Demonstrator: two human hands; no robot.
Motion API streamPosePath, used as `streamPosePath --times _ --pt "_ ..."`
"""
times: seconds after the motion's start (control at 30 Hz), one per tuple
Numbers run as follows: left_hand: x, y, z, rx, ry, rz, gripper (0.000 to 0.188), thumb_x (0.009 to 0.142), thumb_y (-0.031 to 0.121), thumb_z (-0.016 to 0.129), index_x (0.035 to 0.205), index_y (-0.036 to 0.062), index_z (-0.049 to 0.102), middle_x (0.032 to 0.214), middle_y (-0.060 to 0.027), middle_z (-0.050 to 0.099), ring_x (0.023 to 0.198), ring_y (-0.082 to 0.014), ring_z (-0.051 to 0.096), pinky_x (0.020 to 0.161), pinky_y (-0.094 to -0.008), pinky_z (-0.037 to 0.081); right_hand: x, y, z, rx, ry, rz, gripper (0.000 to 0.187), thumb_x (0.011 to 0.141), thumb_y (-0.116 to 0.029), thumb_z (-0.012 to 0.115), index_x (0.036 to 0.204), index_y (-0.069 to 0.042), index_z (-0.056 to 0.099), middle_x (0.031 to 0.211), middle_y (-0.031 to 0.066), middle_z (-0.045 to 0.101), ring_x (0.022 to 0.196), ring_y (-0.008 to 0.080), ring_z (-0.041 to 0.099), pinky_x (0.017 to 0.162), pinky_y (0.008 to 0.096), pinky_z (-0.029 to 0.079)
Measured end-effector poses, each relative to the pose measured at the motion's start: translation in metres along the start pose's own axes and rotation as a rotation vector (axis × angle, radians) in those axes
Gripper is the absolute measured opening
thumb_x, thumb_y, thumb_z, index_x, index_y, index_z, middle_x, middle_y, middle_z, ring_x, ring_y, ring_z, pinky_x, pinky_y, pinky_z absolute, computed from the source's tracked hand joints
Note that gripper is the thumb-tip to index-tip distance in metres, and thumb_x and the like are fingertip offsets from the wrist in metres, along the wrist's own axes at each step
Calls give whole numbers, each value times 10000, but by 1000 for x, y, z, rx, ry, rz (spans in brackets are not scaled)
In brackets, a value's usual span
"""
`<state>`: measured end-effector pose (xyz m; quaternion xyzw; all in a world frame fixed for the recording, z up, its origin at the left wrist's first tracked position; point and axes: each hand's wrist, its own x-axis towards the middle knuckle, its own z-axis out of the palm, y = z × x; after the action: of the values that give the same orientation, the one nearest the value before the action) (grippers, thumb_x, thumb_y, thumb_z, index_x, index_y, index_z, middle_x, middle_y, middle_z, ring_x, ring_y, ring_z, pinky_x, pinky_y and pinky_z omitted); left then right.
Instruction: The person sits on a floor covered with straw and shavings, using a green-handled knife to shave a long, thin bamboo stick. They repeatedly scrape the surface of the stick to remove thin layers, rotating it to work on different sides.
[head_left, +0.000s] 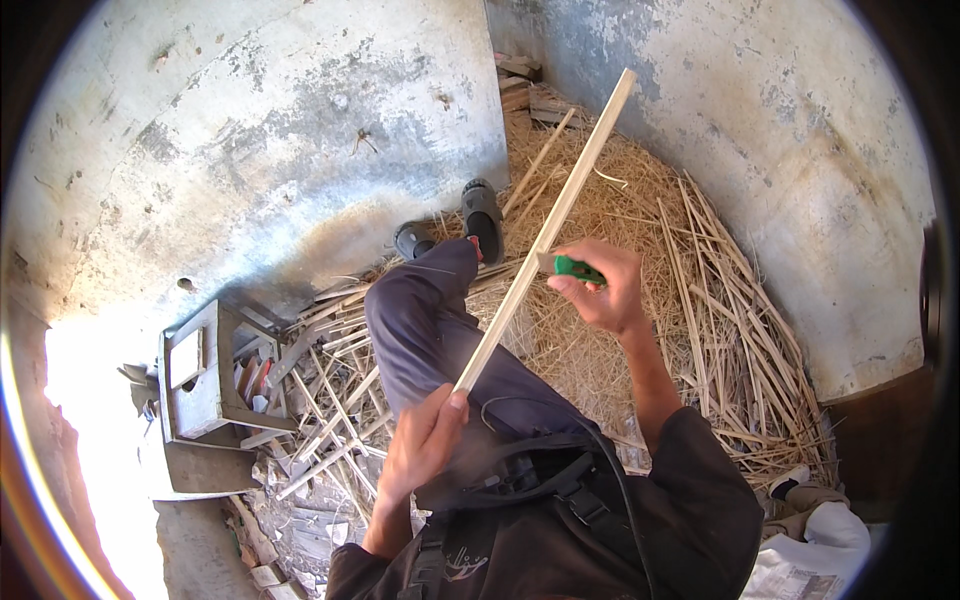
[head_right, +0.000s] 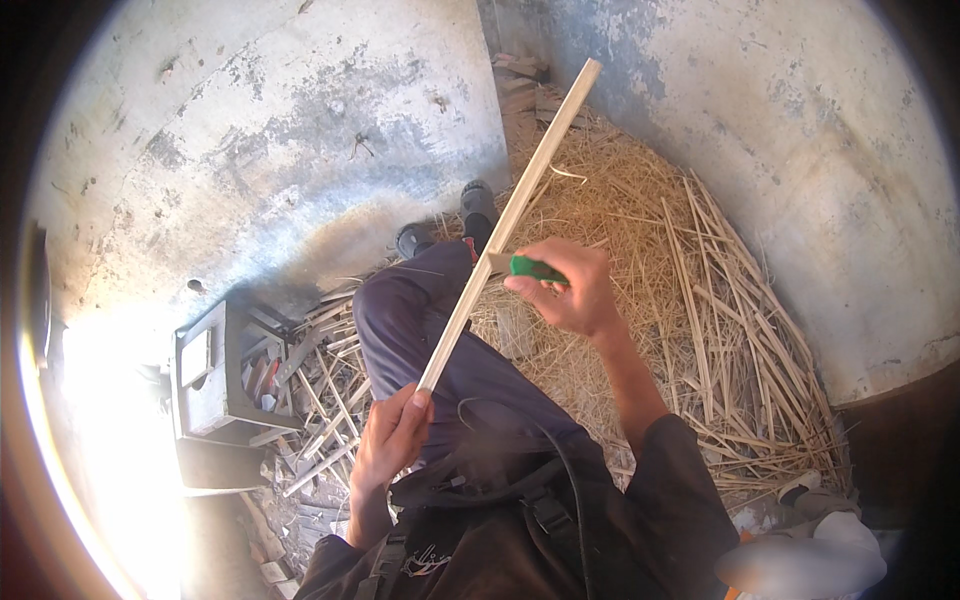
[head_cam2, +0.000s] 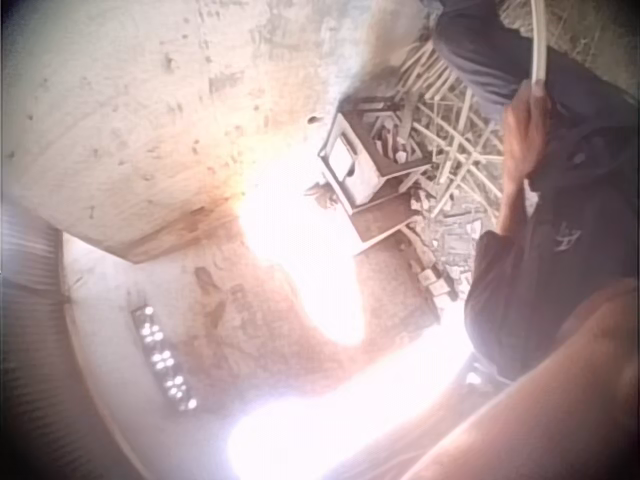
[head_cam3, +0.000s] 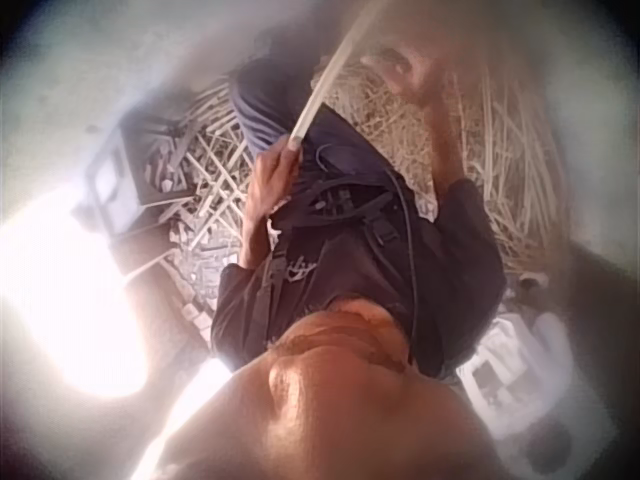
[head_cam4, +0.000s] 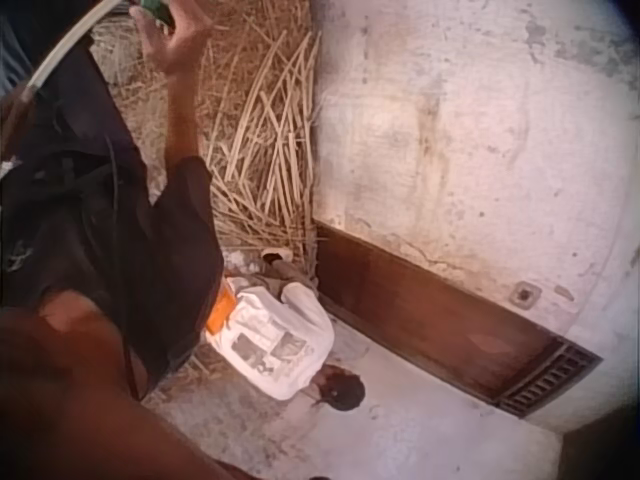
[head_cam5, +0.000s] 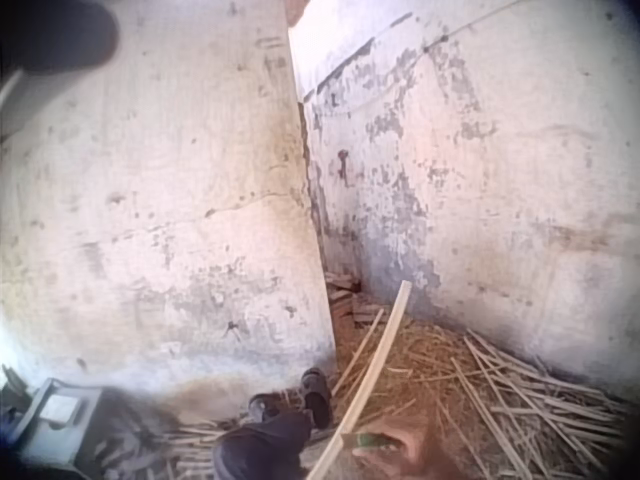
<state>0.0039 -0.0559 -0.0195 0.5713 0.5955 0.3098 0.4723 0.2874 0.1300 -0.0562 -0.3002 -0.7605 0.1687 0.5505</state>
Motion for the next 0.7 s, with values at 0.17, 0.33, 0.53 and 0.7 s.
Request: streamPosePath --times 0.17,0.33,0.53,0.7 --pt "7 -3 -1 -123 -67 -12 499 1209 413 440 896 50 578 609 57 405 518 -59 414 494 -271 402 1 -25 7 14 -23 -53 336 901 -312 892 985 -4 789 780 71 733 581 136 646 499 288 474" --pt "11 0 -1 -153 -94 -11 516 1205 436 445 886 53 578 605 56 415 512 -50 410 485 -262 398 1 -27 12 25 21 -104 318 889 -288 899 981 -5 786 791 82 747 587 144 675 507 284 495" --pt "10 0 -3 -157 -99 -26 490 1212 388 441 875 61 581 583 36 464 481 -62 452 485 -270 367 3 -31 10 -27 37 -110 310 899 -285 891 954 1 786 795 98 760 623 166 722 535 287 544" --pt "10 -2 -4 -209 -133 -13 487 1210 394 442 877 66 577 582 42 450 477 -59 435 478 -263 364 4 -28 9 -38 66 -116 302 911 -284 884 948 1 793 801 95 764 633 157 724 540 286 545"
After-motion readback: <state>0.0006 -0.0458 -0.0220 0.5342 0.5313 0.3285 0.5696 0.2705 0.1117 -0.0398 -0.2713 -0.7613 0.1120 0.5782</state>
